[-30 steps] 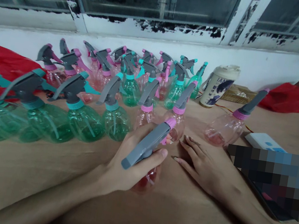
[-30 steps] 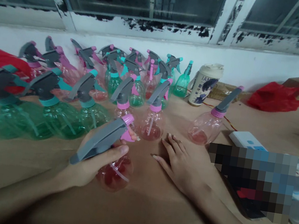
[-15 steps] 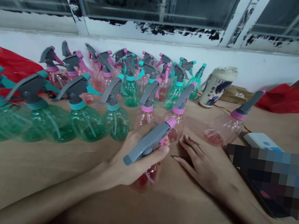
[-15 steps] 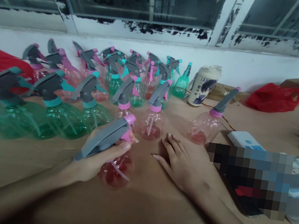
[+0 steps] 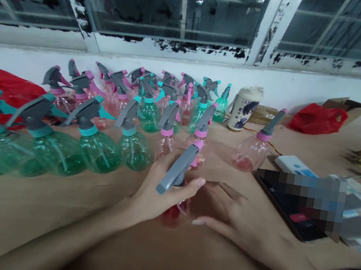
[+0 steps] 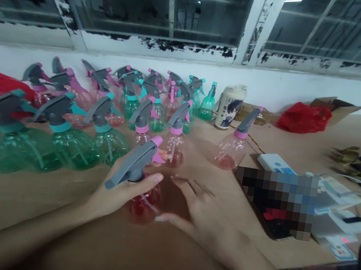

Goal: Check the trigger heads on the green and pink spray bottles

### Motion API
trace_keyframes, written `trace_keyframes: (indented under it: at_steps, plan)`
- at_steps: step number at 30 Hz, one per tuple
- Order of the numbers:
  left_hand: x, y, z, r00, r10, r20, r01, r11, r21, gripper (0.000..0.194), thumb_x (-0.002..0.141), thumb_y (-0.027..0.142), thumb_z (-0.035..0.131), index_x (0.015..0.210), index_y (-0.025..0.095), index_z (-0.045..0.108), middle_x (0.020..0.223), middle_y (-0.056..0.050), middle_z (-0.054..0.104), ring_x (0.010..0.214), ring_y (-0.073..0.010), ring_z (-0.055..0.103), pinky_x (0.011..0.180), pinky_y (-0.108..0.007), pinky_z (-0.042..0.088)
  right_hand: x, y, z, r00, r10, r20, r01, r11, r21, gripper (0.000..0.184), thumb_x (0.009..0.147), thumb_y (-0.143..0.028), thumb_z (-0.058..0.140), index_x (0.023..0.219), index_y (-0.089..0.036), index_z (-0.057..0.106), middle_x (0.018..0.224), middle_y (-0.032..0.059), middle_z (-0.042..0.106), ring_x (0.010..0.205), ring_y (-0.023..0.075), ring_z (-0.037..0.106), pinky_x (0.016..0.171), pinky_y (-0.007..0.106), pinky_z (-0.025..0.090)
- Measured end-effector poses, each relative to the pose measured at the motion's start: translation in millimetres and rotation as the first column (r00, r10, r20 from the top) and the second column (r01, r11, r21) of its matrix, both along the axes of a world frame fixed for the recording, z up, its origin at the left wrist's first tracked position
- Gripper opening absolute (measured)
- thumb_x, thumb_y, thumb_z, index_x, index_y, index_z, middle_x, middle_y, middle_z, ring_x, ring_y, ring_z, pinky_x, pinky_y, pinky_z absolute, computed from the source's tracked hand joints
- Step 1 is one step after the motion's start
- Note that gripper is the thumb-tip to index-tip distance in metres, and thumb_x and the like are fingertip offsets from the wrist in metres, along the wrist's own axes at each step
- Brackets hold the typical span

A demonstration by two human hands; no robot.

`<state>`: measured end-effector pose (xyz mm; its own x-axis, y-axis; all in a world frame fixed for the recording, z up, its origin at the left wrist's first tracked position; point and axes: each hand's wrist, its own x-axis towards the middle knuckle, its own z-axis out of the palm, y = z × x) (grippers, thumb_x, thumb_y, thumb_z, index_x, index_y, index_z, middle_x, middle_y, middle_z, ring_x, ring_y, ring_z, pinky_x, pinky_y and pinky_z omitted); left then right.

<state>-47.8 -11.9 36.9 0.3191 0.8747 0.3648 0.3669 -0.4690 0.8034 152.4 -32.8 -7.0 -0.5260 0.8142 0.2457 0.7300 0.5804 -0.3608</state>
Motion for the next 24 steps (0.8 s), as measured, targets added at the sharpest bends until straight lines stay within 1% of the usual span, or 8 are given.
trace_keyframes:
  at_steps: [3, 5, 7, 10, 14, 18, 21, 24]
  plan:
    - [10, 1, -2.1, 0.999, -0.049, 0.014, 0.050, 0.999, -0.019, 0.037, 0.080, 0.035, 0.062, 0.112, 0.021, 0.051, 0.089, -0.002, 0.065, 0.064, -0.0138, 0.060, 0.067, -0.031, 0.052, -9, -12, 4.3, 0.993, -0.030, -0.118, 0.033, 0.999, 0.025, 0.073, 0.077, -0.061, 0.055, 0.134, -0.020, 0.037, 0.127, 0.0126, 0.056, 0.114, 0.0283, 0.054, 0.091, 0.042, 0.048]
    - [19, 2, -4.3, 0.999, -0.046, 0.008, 0.046, 0.999, -0.001, 0.039, 0.079, 0.038, 0.064, 0.112, 0.020, 0.052, 0.093, -0.003, 0.065, 0.069, -0.0157, 0.061, 0.070, -0.034, 0.052, -14, -16, 2.7, 0.980, -0.079, -0.184, 0.086, 0.996, 0.027, 0.076, 0.073, -0.064, 0.057, 0.130, -0.018, 0.040, 0.117, 0.0142, 0.060, 0.106, 0.0305, 0.058, 0.083, 0.044, 0.052]
    - [30, 3, -6.4, 0.999, -0.046, 0.005, 0.046, 0.999, -0.003, 0.041, 0.078, 0.041, 0.065, 0.111, 0.020, 0.053, 0.100, -0.006, 0.064, 0.077, -0.0186, 0.063, 0.074, -0.036, 0.052, -17, -18, -0.3, 0.967, -0.119, -0.225, 0.131, 0.991, 0.039, 0.073, 0.071, -0.065, 0.058, 0.123, -0.016, 0.045, 0.108, 0.0145, 0.063, 0.099, 0.0318, 0.060, 0.079, 0.046, 0.053]
    - [46, 4, -7.3, 0.996, -0.080, 0.029, 0.081, 0.997, -0.019, 0.045, 0.078, 0.042, 0.064, 0.115, 0.022, 0.050, 0.105, -0.006, 0.063, 0.093, -0.0221, 0.062, 0.084, -0.039, 0.050, -18, -19, -3.4, 0.952, -0.162, -0.260, 0.185, 0.981, 0.067, 0.065, 0.074, -0.061, 0.057, 0.117, -0.014, 0.048, 0.108, 0.0159, 0.061, 0.100, 0.0323, 0.059, 0.080, 0.048, 0.051]
    - [57, 5, -5.5, 0.990, -0.136, 0.025, 0.136, 0.991, 0.005, 0.055, 0.076, 0.038, 0.068, 0.123, 0.023, 0.044, 0.116, -0.007, 0.059, 0.101, -0.0219, 0.059, 0.090, -0.038, 0.047, -5, -14, -0.5, 0.943, -0.187, -0.275, 0.212, 0.975, 0.064, 0.058, 0.075, -0.055, 0.060, 0.116, -0.017, 0.048, 0.105, 0.0143, 0.062, 0.099, 0.0316, 0.059, 0.081, 0.047, 0.050]
    - [50, 3, -11.7, 0.994, -0.099, -0.055, 0.100, 0.995, 0.026, 0.065, 0.073, 0.033, 0.070, 0.128, 0.022, 0.037, 0.127, -0.007, 0.052, 0.114, -0.0229, 0.052, 0.100, -0.041, 0.040, 20, 2, 2.5, 0.944, -0.183, -0.274, 0.217, 0.971, 0.100, 0.052, 0.076, -0.047, 0.061, 0.114, -0.015, 0.047, 0.104, 0.0151, 0.062, 0.098, 0.0310, 0.060, 0.080, 0.046, 0.049]
    - [38, -5, -22.5, 0.995, -0.023, -0.095, 0.027, 0.999, 0.046, 0.058, 0.075, 0.028, 0.067, 0.125, 0.021, 0.038, 0.129, -0.008, 0.048, 0.114, -0.0225, 0.050, 0.099, -0.041, 0.041, 35, 21, 1.8, 0.946, -0.220, -0.236, 0.264, 0.949, 0.172, 0.049, 0.075, -0.052, 0.061, 0.107, -0.015, 0.050, 0.100, 0.0144, 0.063, 0.096, 0.0319, 0.059, 0.079, 0.048, 0.048]
    - [22, -16, -31.6, 0.984, 0.000, -0.180, 0.005, 1.000, 0.028, 0.047, 0.078, 0.021, 0.061, 0.120, 0.024, 0.042, 0.126, -0.005, 0.049, 0.111, -0.0198, 0.052, 0.096, -0.039, 0.042, 41, 41, 2.1, 0.949, -0.255, -0.187, 0.301, 0.908, 0.290, 0.055, 0.073, -0.057, 0.062, 0.107, -0.015, 0.054, 0.104, 0.0151, 0.062, 0.103, 0.0344, 0.055, 0.086, 0.050, 0.045]
